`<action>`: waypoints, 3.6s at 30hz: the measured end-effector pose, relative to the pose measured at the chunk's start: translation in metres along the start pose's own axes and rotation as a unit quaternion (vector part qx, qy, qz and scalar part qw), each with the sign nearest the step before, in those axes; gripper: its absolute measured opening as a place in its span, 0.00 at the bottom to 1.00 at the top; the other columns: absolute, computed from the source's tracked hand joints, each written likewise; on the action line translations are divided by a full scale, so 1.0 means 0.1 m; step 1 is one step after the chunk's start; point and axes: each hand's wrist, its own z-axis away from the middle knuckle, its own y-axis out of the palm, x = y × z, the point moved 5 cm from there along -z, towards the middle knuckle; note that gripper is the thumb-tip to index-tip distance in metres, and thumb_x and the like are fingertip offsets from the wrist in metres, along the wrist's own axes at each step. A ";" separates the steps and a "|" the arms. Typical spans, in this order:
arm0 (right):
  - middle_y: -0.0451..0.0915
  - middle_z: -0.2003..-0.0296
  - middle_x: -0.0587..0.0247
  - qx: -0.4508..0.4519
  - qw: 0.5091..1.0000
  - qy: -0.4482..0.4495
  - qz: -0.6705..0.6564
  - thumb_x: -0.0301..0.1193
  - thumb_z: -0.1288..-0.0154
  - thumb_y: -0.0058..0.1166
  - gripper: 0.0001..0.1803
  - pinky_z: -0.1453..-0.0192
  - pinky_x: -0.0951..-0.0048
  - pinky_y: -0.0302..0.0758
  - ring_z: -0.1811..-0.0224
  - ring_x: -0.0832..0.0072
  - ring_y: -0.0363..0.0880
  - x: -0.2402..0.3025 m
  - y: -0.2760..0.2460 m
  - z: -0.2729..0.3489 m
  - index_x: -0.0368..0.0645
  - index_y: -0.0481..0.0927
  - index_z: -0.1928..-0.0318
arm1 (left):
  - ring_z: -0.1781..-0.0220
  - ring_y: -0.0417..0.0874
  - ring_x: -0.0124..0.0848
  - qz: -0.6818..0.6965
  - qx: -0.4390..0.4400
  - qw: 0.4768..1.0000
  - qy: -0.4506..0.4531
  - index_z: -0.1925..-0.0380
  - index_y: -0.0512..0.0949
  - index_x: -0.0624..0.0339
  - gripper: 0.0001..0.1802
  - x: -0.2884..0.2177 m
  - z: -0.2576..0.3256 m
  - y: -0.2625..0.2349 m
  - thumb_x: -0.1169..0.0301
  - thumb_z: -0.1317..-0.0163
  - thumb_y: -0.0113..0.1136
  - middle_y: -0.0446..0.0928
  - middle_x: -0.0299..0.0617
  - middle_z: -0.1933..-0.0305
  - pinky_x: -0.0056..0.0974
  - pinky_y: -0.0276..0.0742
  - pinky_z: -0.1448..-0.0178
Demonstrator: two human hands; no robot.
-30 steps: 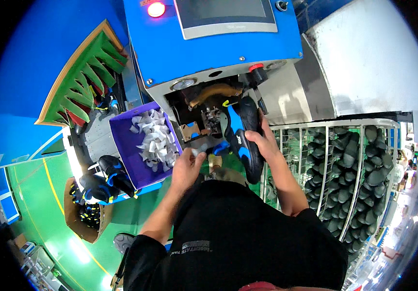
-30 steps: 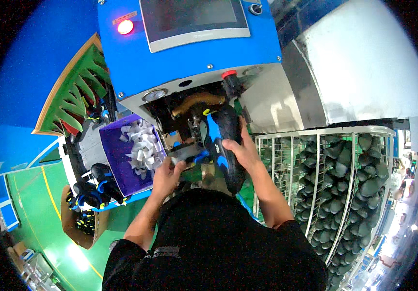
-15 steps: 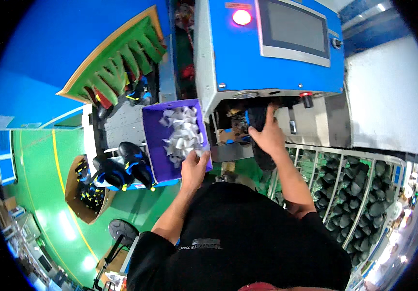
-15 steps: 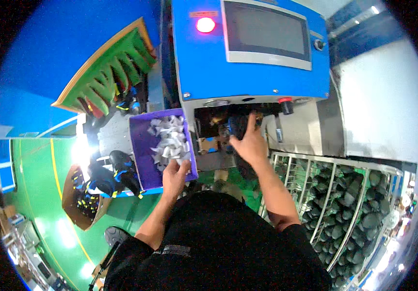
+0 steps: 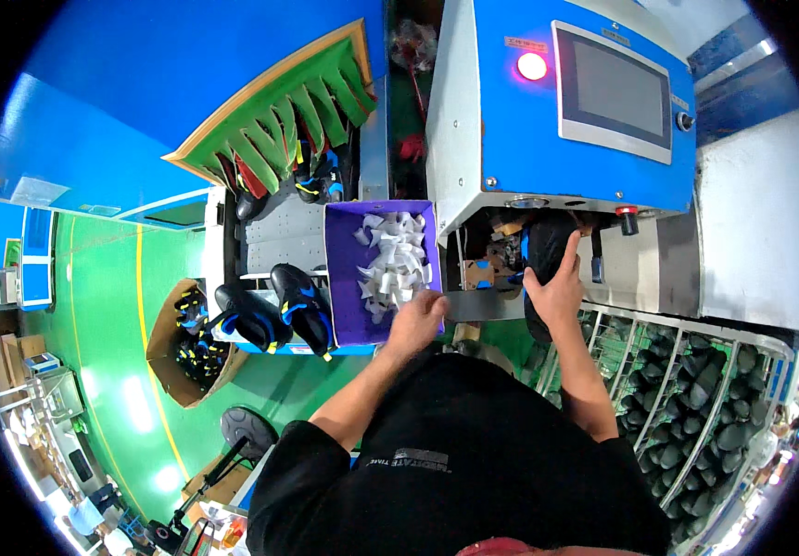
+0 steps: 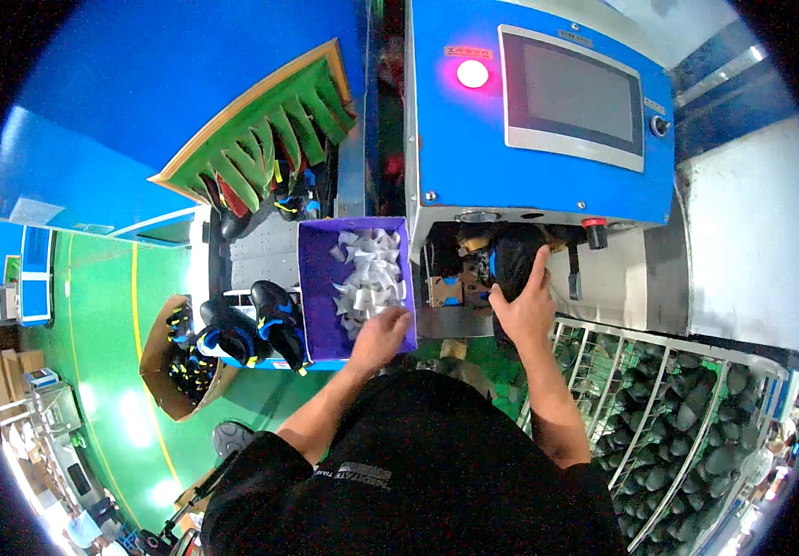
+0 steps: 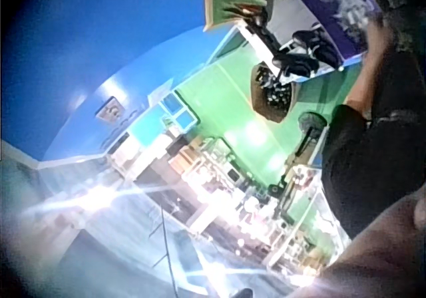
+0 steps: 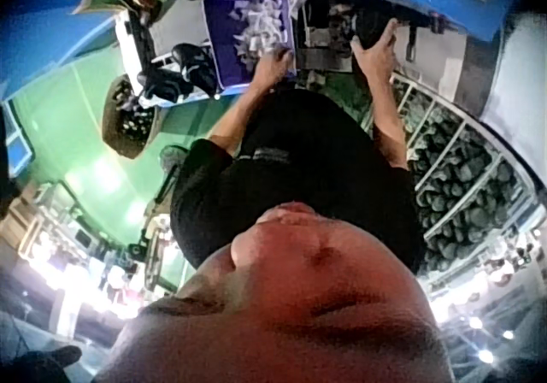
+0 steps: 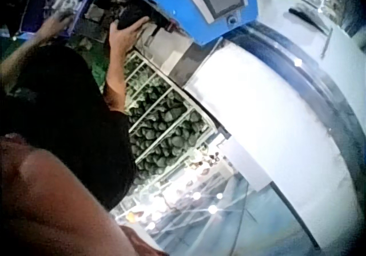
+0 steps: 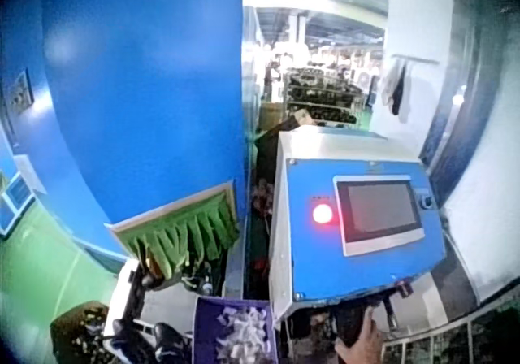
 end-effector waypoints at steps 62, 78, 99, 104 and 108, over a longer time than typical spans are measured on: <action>0.83 0.43 0.46 0.171 0.881 0.434 -0.073 0.33 0.32 0.56 0.24 0.35 0.57 0.78 0.41 0.53 0.82 -6.48 2.81 2.34 0.46 0.82 0.36 | 0.43 0.81 0.36 -0.177 0.119 0.959 -0.187 0.36 0.77 0.63 0.30 -0.43 1.15 1.76 0.75 0.42 0.63 0.81 0.47 0.43 0.42 0.74 0.34; 0.70 0.75 0.62 0.338 0.605 0.571 -0.440 0.33 0.24 0.48 0.10 0.73 0.65 0.69 0.78 0.71 0.68 -3.54 2.38 3.54 0.46 0.73 0.66 | 0.41 0.85 0.51 -0.358 -0.200 0.862 -0.299 0.32 0.75 0.49 0.33 0.74 1.96 -1.45 0.54 0.38 0.63 0.84 0.57 0.44 0.57 0.80 0.41; 0.83 0.45 0.50 0.535 0.825 0.063 -0.172 0.33 0.36 0.69 0.36 0.46 0.67 0.80 0.46 0.63 0.83 -2.50 3.19 1.88 0.36 0.74 0.30 | 0.35 0.79 0.42 0.009 -0.027 0.971 -0.238 0.31 0.72 0.67 0.45 2.25 3.42 -0.74 0.42 0.36 0.67 0.81 0.54 0.38 0.46 0.67 0.27; 0.80 0.65 0.59 0.564 0.755 0.203 -0.267 0.23 0.30 0.55 0.37 0.75 0.81 0.71 0.71 0.79 0.78 -1.02 2.25 1.43 0.37 0.60 0.23 | 0.33 0.78 0.43 0.361 -0.218 0.860 -0.287 0.38 0.77 0.77 0.47 2.11 4.33 -0.27 0.42 0.41 0.71 0.81 0.59 0.38 0.43 0.67 0.27; 0.82 0.65 0.64 0.510 0.822 0.110 -0.230 0.26 0.31 0.57 0.30 0.73 0.80 0.74 0.71 0.80 0.80 -0.76 2.03 1.15 0.37 0.71 0.29 | 0.33 0.79 0.43 0.234 -0.324 0.809 -0.431 0.36 0.74 0.78 0.51 2.58 5.55 0.14 0.43 0.48 0.74 0.80 0.60 0.37 0.41 0.70 0.28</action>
